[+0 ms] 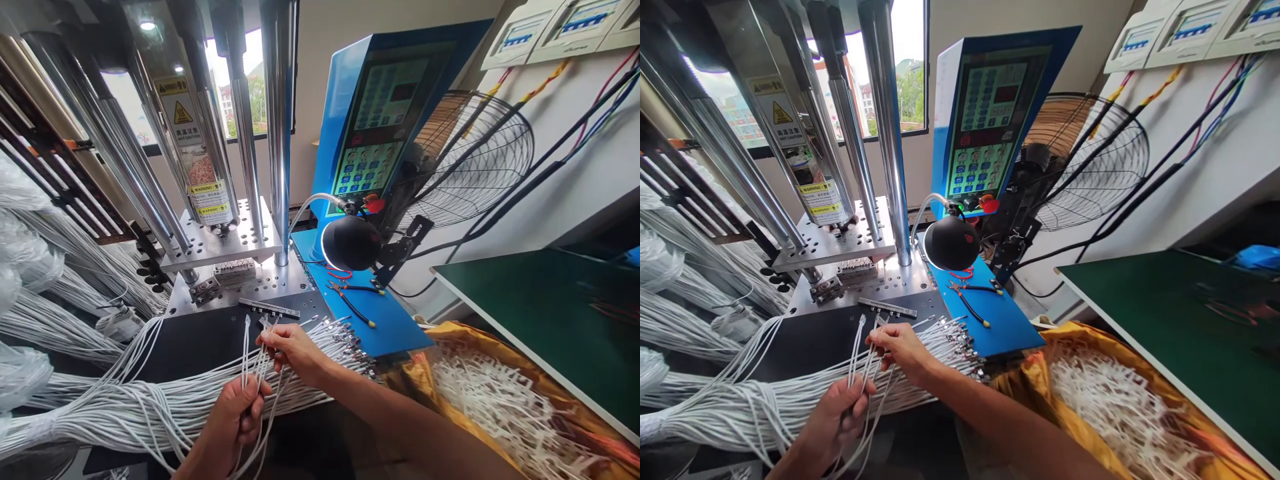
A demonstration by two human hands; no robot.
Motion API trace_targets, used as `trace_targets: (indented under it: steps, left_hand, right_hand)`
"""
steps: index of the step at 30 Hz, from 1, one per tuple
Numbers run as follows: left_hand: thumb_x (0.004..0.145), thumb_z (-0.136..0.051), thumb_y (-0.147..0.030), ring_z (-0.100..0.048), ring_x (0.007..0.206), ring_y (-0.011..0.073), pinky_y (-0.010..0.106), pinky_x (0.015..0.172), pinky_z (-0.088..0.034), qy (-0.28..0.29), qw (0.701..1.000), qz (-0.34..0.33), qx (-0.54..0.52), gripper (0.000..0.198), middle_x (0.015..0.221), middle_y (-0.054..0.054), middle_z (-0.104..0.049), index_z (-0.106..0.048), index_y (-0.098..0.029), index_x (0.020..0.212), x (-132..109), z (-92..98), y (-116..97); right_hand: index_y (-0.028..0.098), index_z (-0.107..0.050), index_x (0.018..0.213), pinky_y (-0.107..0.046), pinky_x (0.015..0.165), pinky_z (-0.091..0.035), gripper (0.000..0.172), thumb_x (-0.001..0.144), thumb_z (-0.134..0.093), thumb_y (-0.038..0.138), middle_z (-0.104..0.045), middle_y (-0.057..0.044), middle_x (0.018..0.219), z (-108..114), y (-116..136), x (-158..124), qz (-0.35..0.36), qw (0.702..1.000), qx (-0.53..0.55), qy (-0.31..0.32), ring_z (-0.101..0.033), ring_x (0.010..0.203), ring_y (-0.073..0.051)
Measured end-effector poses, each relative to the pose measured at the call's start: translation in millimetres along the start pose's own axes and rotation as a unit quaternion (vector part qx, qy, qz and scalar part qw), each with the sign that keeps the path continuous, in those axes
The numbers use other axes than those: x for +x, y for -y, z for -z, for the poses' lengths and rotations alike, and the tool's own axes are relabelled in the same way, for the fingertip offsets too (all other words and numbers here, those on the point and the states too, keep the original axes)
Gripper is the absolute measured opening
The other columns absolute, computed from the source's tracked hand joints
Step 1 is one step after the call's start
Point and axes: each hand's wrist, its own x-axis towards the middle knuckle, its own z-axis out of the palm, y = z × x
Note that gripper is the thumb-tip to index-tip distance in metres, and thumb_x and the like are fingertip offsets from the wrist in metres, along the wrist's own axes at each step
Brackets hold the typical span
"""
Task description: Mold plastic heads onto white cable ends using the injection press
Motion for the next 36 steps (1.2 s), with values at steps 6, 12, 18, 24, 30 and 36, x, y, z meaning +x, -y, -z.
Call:
trace_targets:
  steps: [6, 12, 18, 24, 30, 36]
  left_hand:
    - [0.072, -0.075, -0.059, -0.021, 0.038, 0.0014, 0.016, 0.036, -0.014, -0.011, 1.000, -0.002, 0.023, 0.049, 0.051, -0.008, -0.043, -0.063, -0.013, 0.083, -3, -5.2, -2]
    - [0.072, -0.074, -0.061, -0.023, 0.034, 0.0021, 0.017, 0.032, -0.016, 0.024, 0.999, 0.014, 0.046, 0.051, 0.049, -0.007, -0.047, -0.063, -0.013, 0.082, -4, -3.8, 3]
    - [0.071, -0.075, -0.061, -0.024, 0.034, 0.0021, 0.016, 0.031, -0.019, 0.020, 0.999, 0.018, 0.028, 0.051, 0.050, -0.007, -0.047, -0.063, -0.013, 0.083, -1, 1.9, 6]
    - [0.070, -0.075, -0.062, -0.025, 0.034, 0.0022, 0.016, 0.030, -0.020, 0.015, 1.000, 0.011, 0.024, 0.052, 0.051, -0.006, -0.048, -0.064, -0.013, 0.083, 0, 0.4, 3]
    - [0.071, -0.076, -0.059, -0.025, 0.034, 0.0021, 0.016, 0.031, -0.018, 0.010, 1.000, 0.009, 0.008, 0.047, 0.051, -0.005, -0.047, -0.067, -0.014, 0.081, -1, -3.4, 12]
    - [0.088, -0.066, -0.027, -0.030, 0.043, 0.0032, 0.013, 0.036, -0.026, -0.077, 0.989, -0.105, -0.075, 0.015, 0.059, -0.005, -0.040, -0.067, -0.012, 0.088, 2, 16.5, -51]
  right_hand:
    - [0.016, -0.068, 0.091, -0.016, 0.040, -0.038, 0.046, 0.071, -0.075, 0.056, -0.058, -0.002, 0.085, -5, 6, 0, -0.034, 0.999, -0.008, 0.011, -0.049, 0.063, -0.009]
    - [0.013, -0.070, 0.087, -0.018, 0.041, -0.026, 0.043, 0.072, -0.074, 0.053, -0.058, 0.000, 0.073, -18, 7, 6, -0.059, 0.998, -0.011, 0.025, -0.041, 0.054, -0.007]
    - [0.013, -0.069, 0.077, -0.021, 0.042, -0.031, 0.042, 0.070, -0.075, 0.053, -0.049, 0.004, 0.057, -21, -2, 11, 0.006, 1.000, -0.027, -0.008, -0.042, 0.049, -0.008]
    - [0.012, -0.068, 0.074, -0.020, 0.041, -0.033, 0.043, 0.068, -0.077, 0.054, -0.050, 0.003, 0.056, -18, -1, 12, 0.008, 0.999, -0.028, -0.015, -0.044, 0.048, -0.008]
    - [0.012, -0.067, 0.072, -0.019, 0.040, -0.032, 0.043, 0.067, -0.078, 0.054, -0.052, 0.003, 0.057, -20, -1, 13, 0.007, 0.999, -0.029, -0.024, -0.043, 0.048, -0.007]
    - [0.017, -0.065, 0.096, -0.020, 0.046, -0.041, 0.046, 0.076, -0.070, 0.059, -0.062, -0.004, 0.093, -3, 14, 13, 0.002, 0.999, -0.025, 0.046, -0.053, 0.066, -0.011]
